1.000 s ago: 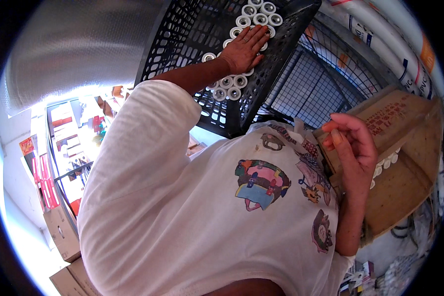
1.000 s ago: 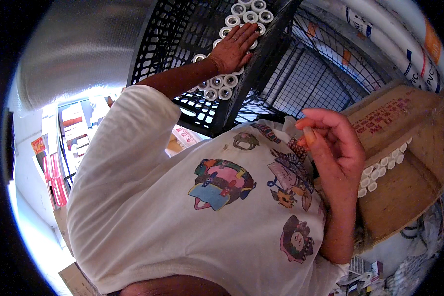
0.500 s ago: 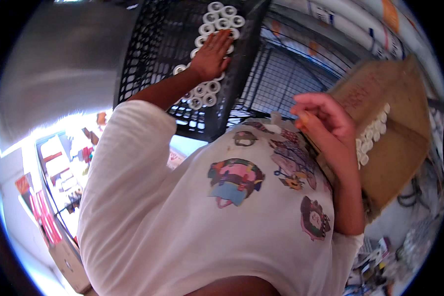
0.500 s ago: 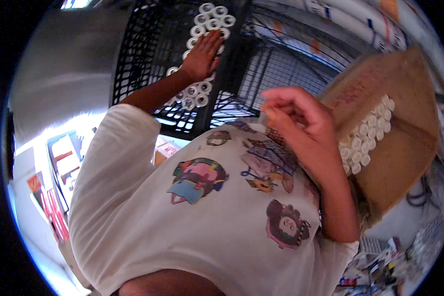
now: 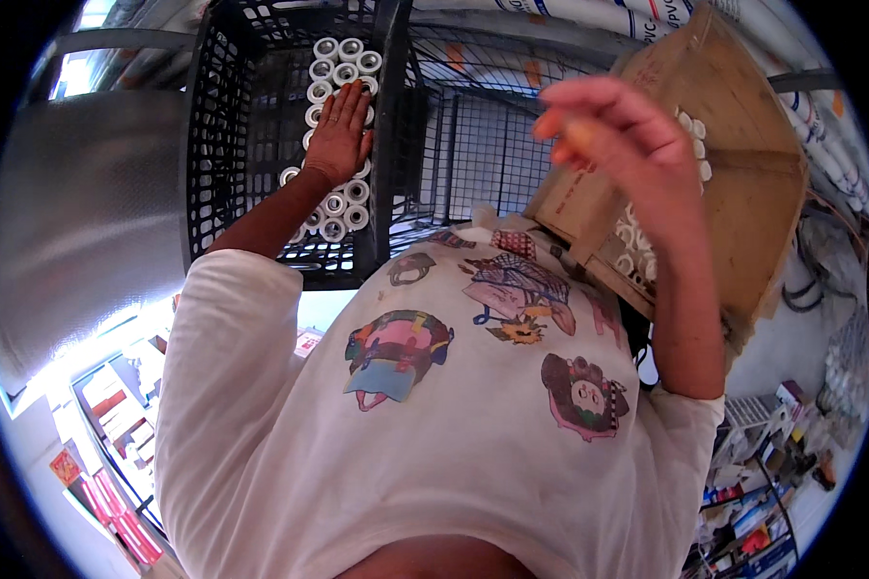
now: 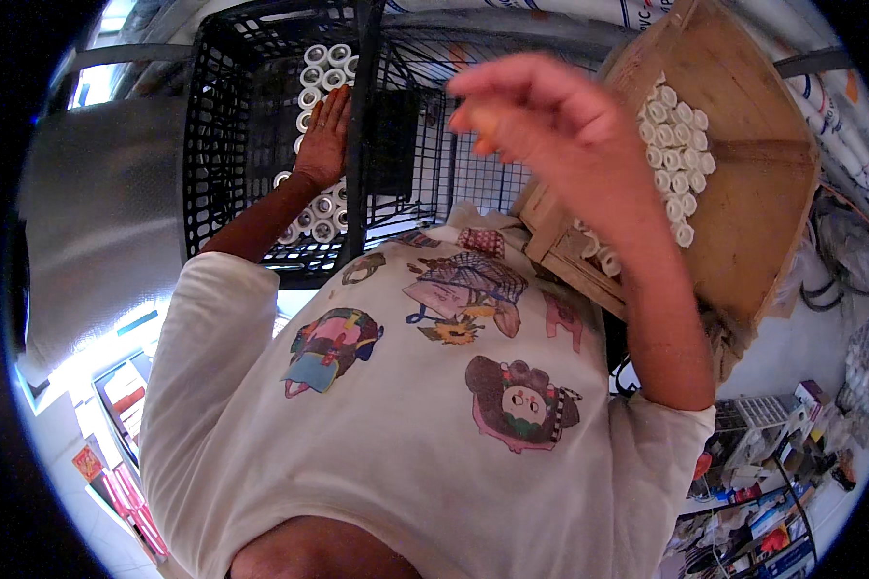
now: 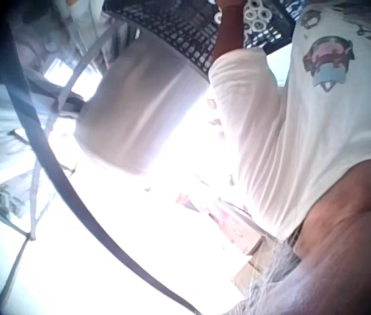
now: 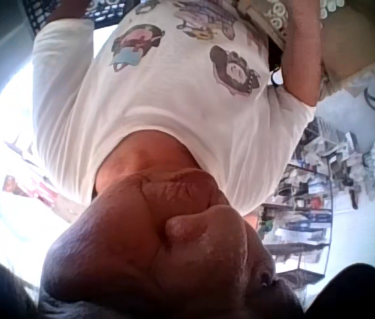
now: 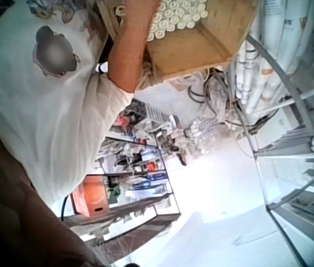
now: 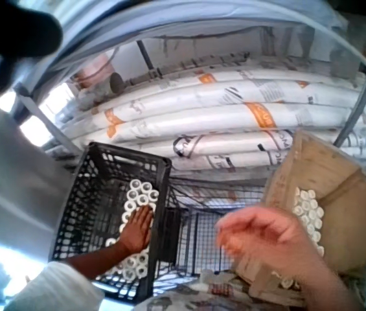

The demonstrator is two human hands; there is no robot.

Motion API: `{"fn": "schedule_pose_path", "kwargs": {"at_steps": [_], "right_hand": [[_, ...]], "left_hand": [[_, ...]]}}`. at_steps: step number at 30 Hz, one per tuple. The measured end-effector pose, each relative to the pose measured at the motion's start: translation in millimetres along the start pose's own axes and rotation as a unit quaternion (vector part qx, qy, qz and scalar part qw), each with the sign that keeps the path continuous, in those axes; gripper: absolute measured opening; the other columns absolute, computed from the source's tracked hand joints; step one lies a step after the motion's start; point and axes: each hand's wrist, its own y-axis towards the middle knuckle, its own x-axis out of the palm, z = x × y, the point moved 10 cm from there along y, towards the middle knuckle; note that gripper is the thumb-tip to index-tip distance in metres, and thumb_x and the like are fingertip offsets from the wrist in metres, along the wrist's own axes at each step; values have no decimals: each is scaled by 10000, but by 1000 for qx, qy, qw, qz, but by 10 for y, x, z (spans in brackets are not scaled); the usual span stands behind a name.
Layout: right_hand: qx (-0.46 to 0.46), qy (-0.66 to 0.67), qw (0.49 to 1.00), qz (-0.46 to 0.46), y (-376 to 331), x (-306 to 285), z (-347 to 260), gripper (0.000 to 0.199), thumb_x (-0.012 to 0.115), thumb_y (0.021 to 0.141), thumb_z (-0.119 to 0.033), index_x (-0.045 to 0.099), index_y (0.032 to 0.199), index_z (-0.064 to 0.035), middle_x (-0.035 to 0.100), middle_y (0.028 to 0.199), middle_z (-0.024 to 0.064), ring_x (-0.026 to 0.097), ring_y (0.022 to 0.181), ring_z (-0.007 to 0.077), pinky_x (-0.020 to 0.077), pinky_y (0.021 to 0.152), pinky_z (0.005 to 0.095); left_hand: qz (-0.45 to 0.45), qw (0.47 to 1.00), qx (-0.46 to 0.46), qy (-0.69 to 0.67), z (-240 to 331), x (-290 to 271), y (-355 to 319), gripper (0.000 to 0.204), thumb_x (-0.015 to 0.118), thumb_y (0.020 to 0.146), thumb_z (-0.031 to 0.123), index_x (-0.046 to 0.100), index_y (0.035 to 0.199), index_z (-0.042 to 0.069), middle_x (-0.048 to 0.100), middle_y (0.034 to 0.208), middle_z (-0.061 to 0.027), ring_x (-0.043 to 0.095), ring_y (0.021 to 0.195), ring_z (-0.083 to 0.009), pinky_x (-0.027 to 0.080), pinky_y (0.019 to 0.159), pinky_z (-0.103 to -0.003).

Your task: The person transfers small white plastic pipe connectors from a wooden crate into a black plastic basket. They pick up the connectors by hand, often in small groups, and place them into the basket, arranging them in rows. The task is performed in a repetitive cycle of picking and placing.

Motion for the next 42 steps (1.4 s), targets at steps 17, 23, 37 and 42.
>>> {"fn": "schedule_pose_path", "kwargs": {"at_steps": [17, 23, 37, 42], "right_hand": [[255, -439, 855, 101, -1381, -2220, 1235, 274, 600, 768, 2, 600, 1030, -76, 617, 919, 12, 562, 800, 120, 461, 727, 269], [247, -471, 844, 62, -1422, -2042, 1325, 360, 617, 701, 61, 601, 1023, -100, 565, 1004, 34, 550, 878, 158, 458, 753, 274], [266, -572, 776, -7, -1421, -1992, 1408, 360, 617, 683, 19, 595, 1014, -120, 551, 937, 102, 577, 833, 253, 477, 739, 335], [251, -571, 782, -1, -1360, -1890, 1377, 322, 602, 689, -14, 584, 990, -129, 549, 877, 118, 574, 818, 294, 474, 720, 369]], "left_hand": [[-1, 1000, 3, 14, 4, 37, -23, 589, 427, 871, 273, 232, 1365, 20, 164, 1447, -147, 161, 1339, -281, 120, 1094, -402], [5, 1000, 5, 4, 5, 8, -23, 579, 423, 873, 270, 239, 1364, 25, 170, 1446, -143, 162, 1339, -280, 120, 1094, -401], [9, 1000, -1, -2, 38, -84, -4, 541, 409, 881, 265, 274, 1342, 16, 186, 1437, -148, 170, 1336, -278, 123, 1094, -404], [0, 1000, -1, 8, 31, -82, -12, 542, 417, 879, 270, 279, 1339, 19, 191, 1436, -146, 170, 1336, -284, 123, 1094, -405]]}}
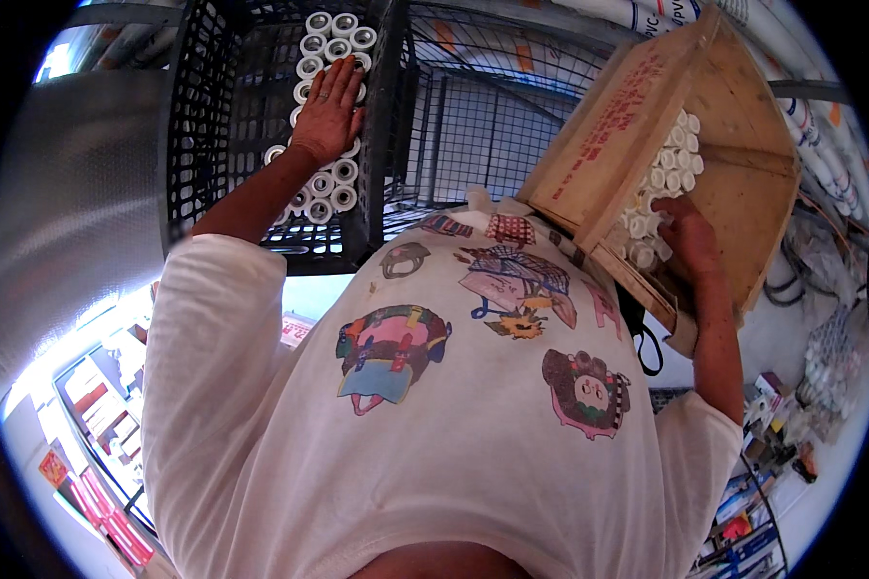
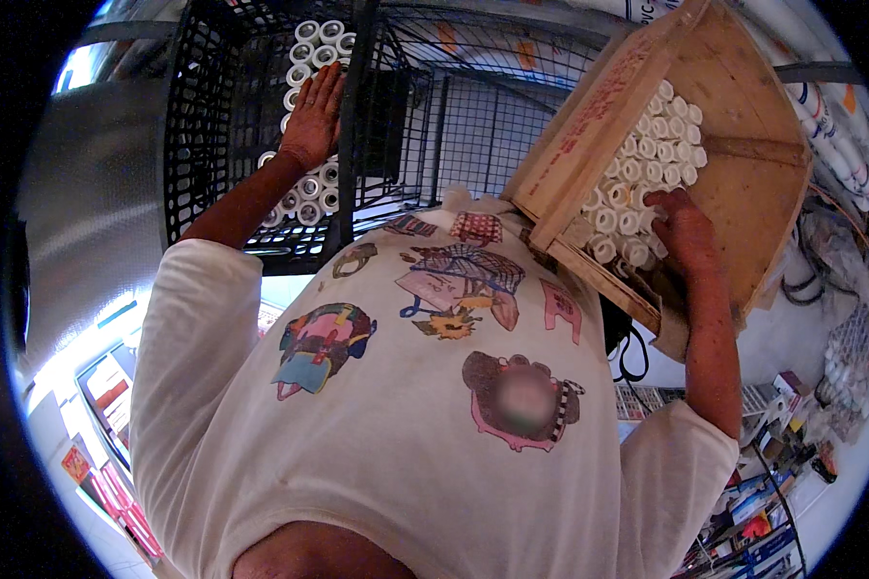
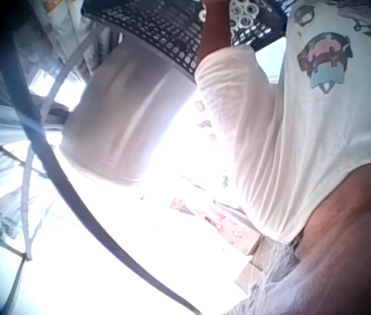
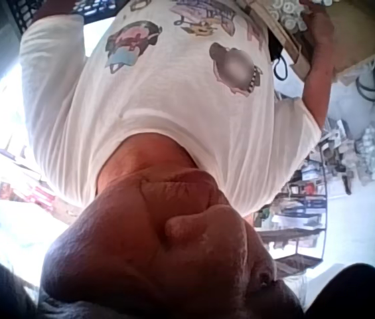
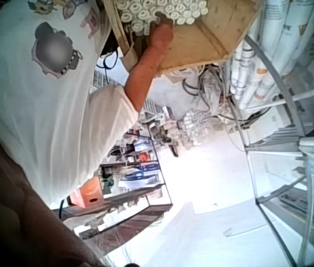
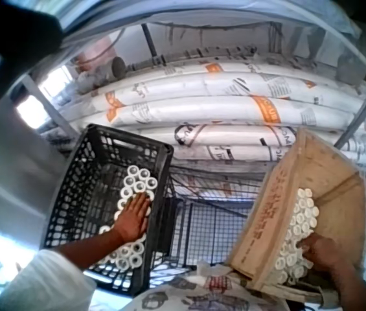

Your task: The person transfers small white plastic pipe connectors from a wooden crate into a black plastic basket. They pick up the connectors by hand, often in small groups, and place them into the basket, arranging them in rows. The task is performed in a repetitive cycle of picking and placing.

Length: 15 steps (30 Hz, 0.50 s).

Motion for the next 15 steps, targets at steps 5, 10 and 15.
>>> {"fn": "schedule_pose_path", "kwargs": {"at_steps": [5, 10, 15], "right_hand": [[-28, -89, 994, 48, 50, 6, -47, 303, 583, 677, -11, 576, 957, -127, 556, 874, 141, 568, 823, 333, 463, 709, 404], [-6, -76, 996, 50, 115, 80, 83, 318, 599, 654, -4, 572, 952, -111, 563, 893, 146, 571, 825, 339, 459, 704, 428], [-10, -81, 996, 38, 138, 25, 18, 333, 607, 661, -21, 572, 980, -110, 574, 937, 138, 582, 854, 318, 468, 717, 407]], "left_hand": [[-8, 1000, -3, -4, -18, 19, -10, 547, 434, 871, 272, 283, 1341, 37, 196, 1436, -150, 167, 1339, -287, 124, 1094, -411], [9, 1000, -1, -17, -52, 88, -18, 555, 430, 878, 284, 274, 1351, 37, 181, 1444, -154, 153, 1345, -278, 122, 1094, -409], [-5, 1000, -9, -13, -56, 55, -47, 550, 404, 893, 283, 258, 1361, 35, 153, 1452, -153, 125, 1352, -269, 105, 1098, -399]]}}
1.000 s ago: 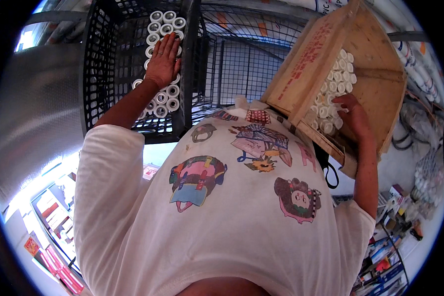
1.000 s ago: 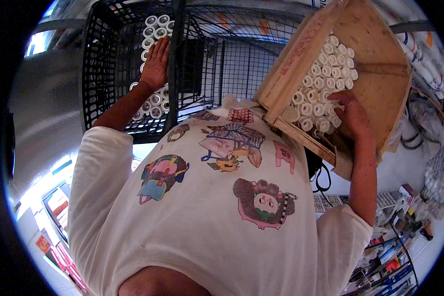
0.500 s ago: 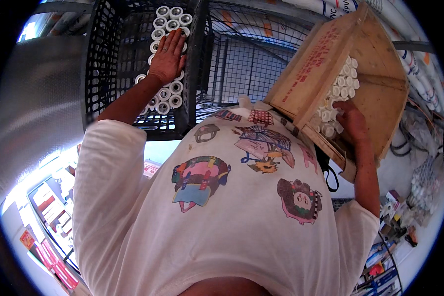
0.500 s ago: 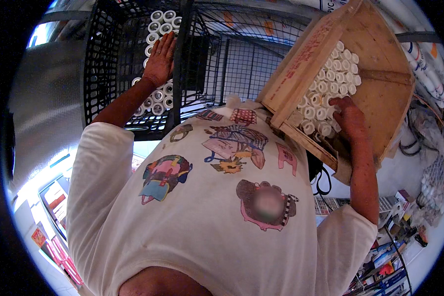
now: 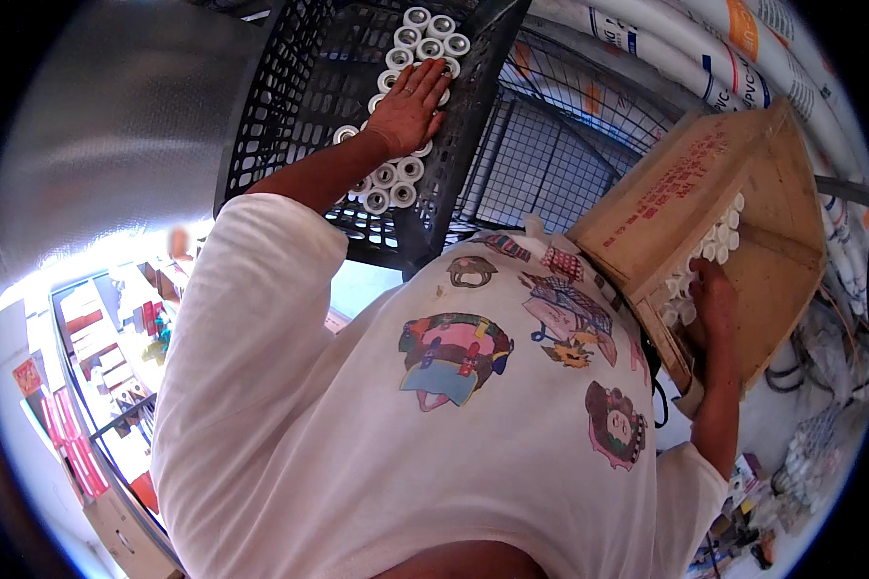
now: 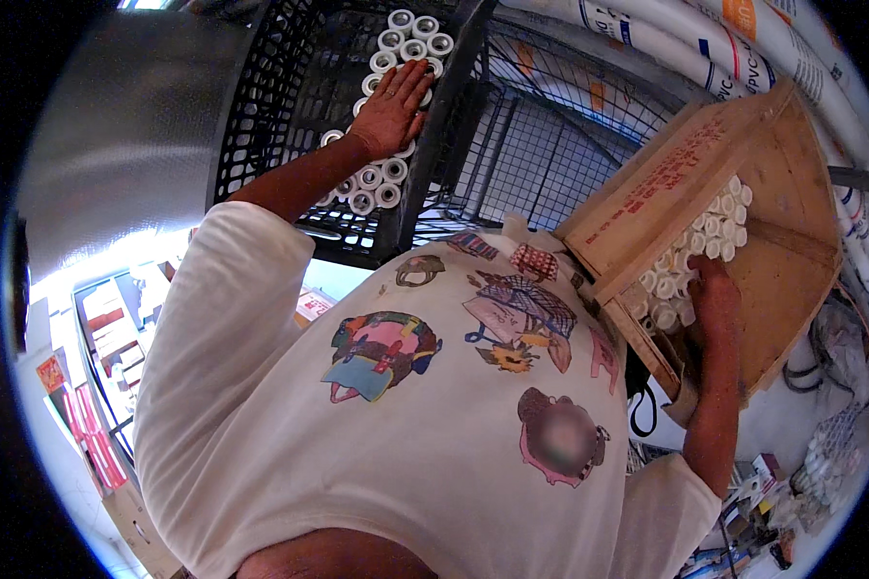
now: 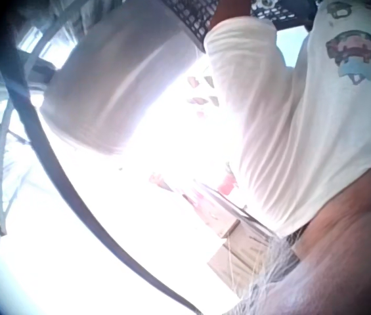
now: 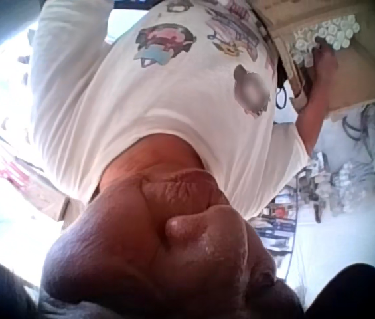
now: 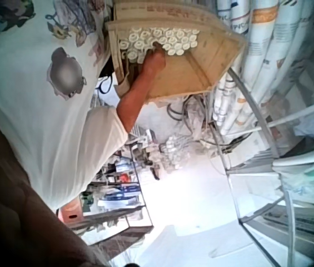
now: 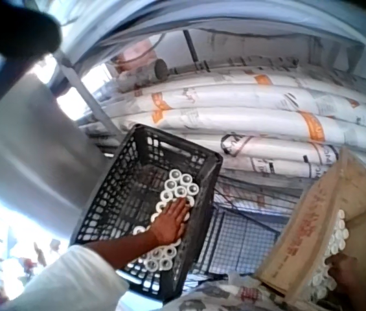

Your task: The person transfers small white plastic pipe connectors from a wooden crate into a black plastic basket. They pick up the connectors by hand, often in small groups, and place them into the basket, arranging them in rows. The task is performed in a repetitive cycle of picking and placing.

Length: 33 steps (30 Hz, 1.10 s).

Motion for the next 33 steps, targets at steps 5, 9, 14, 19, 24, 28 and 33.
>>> {"fn": "schedule_pose_path", "kwargs": {"at_steps": [5, 9, 14, 19, 24, 28, 33], "right_hand": [[34, 20, 999, -9, -5, -42, 70, 358, 603, 672, -25, 568, 1018, -108, 590, 964, 129, 593, 856, 295, 474, 732, 377], [54, 30, 998, -9, -25, -79, 95, 331, 593, 685, -43, 569, 1010, -105, 598, 933, 125, 597, 830, 292, 478, 719, 369], [11, -1, 1000, 0, -20, -59, -28, 298, 589, 689, -58, 558, 980, -115, 588, 912, 135, 592, 781, 319, 478, 689, 396], [-4, -82, 997, 10, -18, 56, -13, 285, 583, 686, -72, 538, 960, -135, 568, 920, 131, 586, 785, 338, 471, 677, 438], [-8, -70, 997, 9, 1, 89, 71, 321, 599, 676, -51, 542, 979, -140, 575, 939, 130, 591, 803, 330, 471, 693, 435], [17, -37, 999, 18, -1, 1, 98, 340, 636, 682, -52, 549, 999, -137, 594, 929, 128, 595, 820, 322, 474, 701, 421], [65, 23, 997, 33, 32, -81, 303, 298, 624, 727, -51, 555, 1006, -129, 601, 836, 111, 597, 725, 258, 475, 641, 371]], "left_hand": [[10, 1000, 1, 1, -17, 23, -1, 554, 403, 888, 292, 264, 1359, 34, 171, 1446, -153, 136, 1349, -273, 108, 1097, -400], [10, 1000, 2, 9, -13, 22, 3, 553, 406, 886, 292, 269, 1356, 34, 179, 1444, -152, 144, 1346, -276, 113, 1095, -403], [10, 1000, 0, 3, -2, 11, -6, 552, 408, 887, 297, 274, 1353, 33, 174, 1446, -149, 142, 1347, -275, 111, 1095, -405], [17, 1000, 1, -3, -14, 15, -6, 552, 417, 886, 299, 281, 1348, 29, 172, 1446, -149, 140, 1348, -272, 107, 1097, -404], [20, 1000, 0, -12, -4, -27, 3, 549, 421, 884, 294, 287, 1342, 23, 179, 1443, -150, 149, 1345, -275, 107, 1098, -404], [6, 1000, -3, -7, -10, -26, -10, 554, 395, 896, 287, 243, 1363, 33, 152, 1452, -143, 133, 1350, -271, 93, 1102, -401], [-3, 1000, -7, 2, -19, 9, -13, 556, 372, 905, 291, 217, 1376, 40, 138, 1459, -136, 119, 1355, -260, 83, 1106, -396]]}}
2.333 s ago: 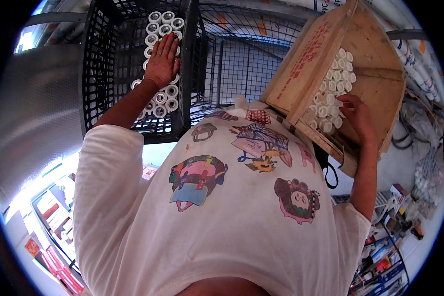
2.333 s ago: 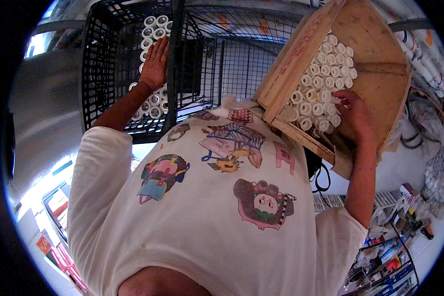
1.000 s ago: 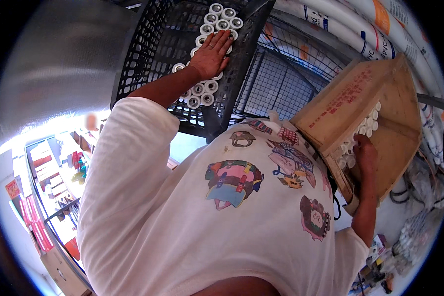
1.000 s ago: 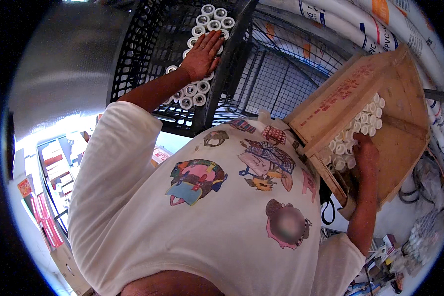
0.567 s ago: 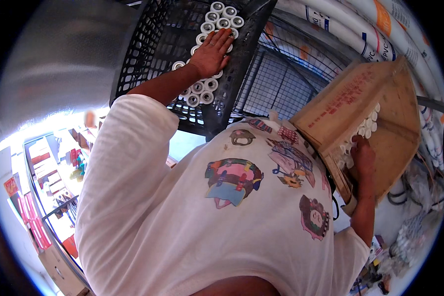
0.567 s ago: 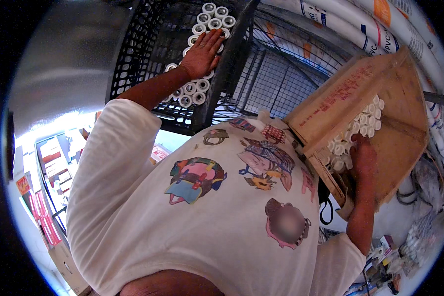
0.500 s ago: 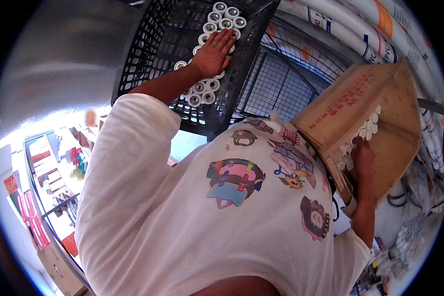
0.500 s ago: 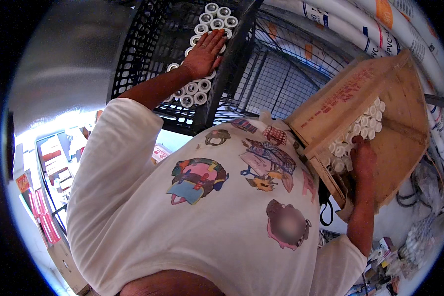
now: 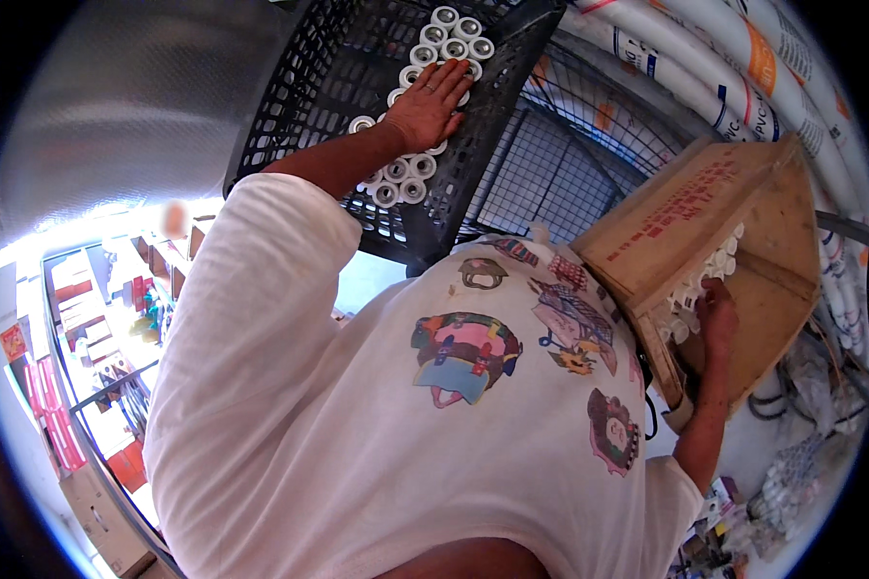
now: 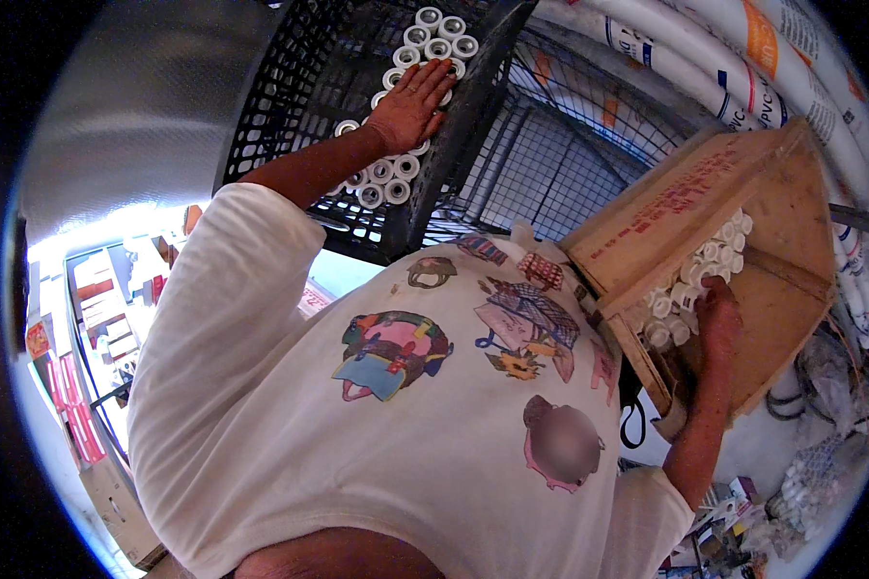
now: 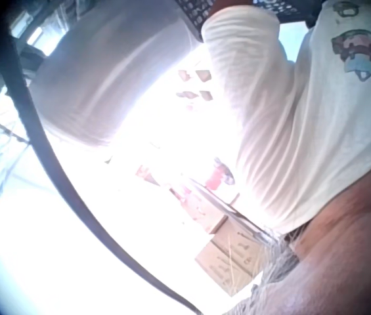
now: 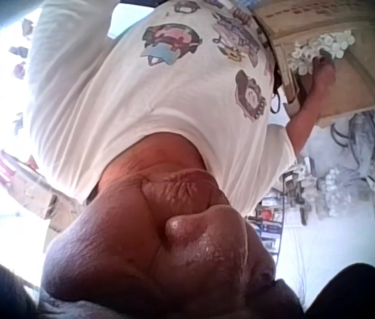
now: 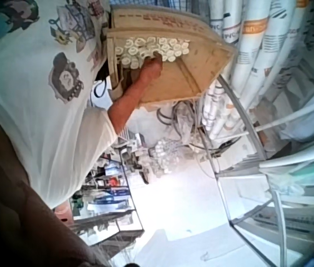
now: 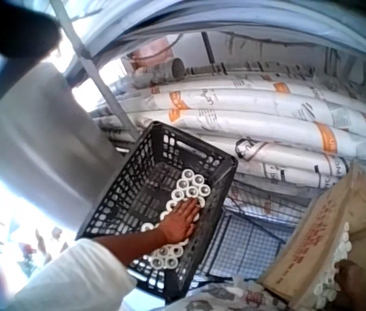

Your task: The person transfers small white plastic pipe connectors from a wooden crate into a black plastic basket. They pick up the connectors by hand, often in small groups, and place them into the basket, arranging them in rows. The task is performed in a repetitive cycle of picking and placing.

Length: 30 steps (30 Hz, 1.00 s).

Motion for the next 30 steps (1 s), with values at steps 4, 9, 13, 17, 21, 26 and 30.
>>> {"fn": "schedule_pose_path", "kwargs": {"at_steps": [4, 9, 13, 17, 21, 26, 30], "right_hand": [[4, 254, 967, 9, 87, 99, 358, 204, 537, 802, -39, 549, 999, -91, 571, 775, 19, 537, 651, 123, 445, 567, 270], [29, 398, 916, 35, 175, -42, 643, 210, 556, 836, -66, 546, 1044, -101, 593, 861, -18, 543, 697, 86, 439, 553, 226], [44, 502, 859, 92, 114, -370, 696, 252, 582, 847, -119, 542, 1096, -116, 593, 945, -12, 547, 790, 79, 447, 611, 200], [21, 582, 798, 156, 5, -853, 532, 294, 600, 846, -147, 529, 1129, -102, 582, 1013, -8, 551, 818, 86, 448, 630, 201], [-93, 663, 727, 152, -72, -1322, -4, 454, 610, 815, -98, 426, 1229, -60, 551, 1036, 20, 508, 755, 107, 437, 694, 254], [-162, 740, 642, 119, -178, -1514, -916, 497, 640, 789, -130, 429, 1233, -63, 529, 1200, 73, 564, 1008, 202, 433, 899, 368], [-143, 803, 578, 26, 0, -1155, -1532, 470, 635, 788, -119, 450, 1216, -70, 550, 1160, 69, 589, 954, 208, 475, 836, 349]], "left_hand": [[3, 1000, 1, 0, -5, 23, 10, 555, 361, 908, 296, 211, 1378, 41, 135, 1460, -135, 117, 1356, -257, 79, 1107, -393], [7, 1000, 4, 0, -10, 37, 19, 553, 356, 910, 294, 207, 1380, 43, 133, 1460, -134, 117, 1356, -258, 84, 1107, -393], [-1, 1000, 0, 8, -20, 42, 3, 546, 355, 913, 285, 211, 1376, 35, 133, 1458, -140, 117, 1355, -261, 83, 1107, -394], [-6, 1000, 1, 8, -16, 23, -9, 551, 366, 908, 284, 215, 1372, 26, 134, 1457, -142, 115, 1356, -259, 86, 1107, -394], [11, 1000, 7, -8, -10, 50, 14, 553, 385, 898, 288, 239, 1361, 23, 144, 1454, -144, 128, 1351, -266, 97, 1102, -402], [14, 1000, 19, -11, 19, 32, 62, 571, 403, 886, 292, 238, 1363, 27, 155, 1449, -158, 137, 1348, -280, 111, 1098, -412], [14, 1000, 14, -11, 2, -4, -17, 576, 414, 875, 300, 264, 1356, 20, 177, 1442, -166, 142, 1345, -296, 110, 1093, -420]]}}
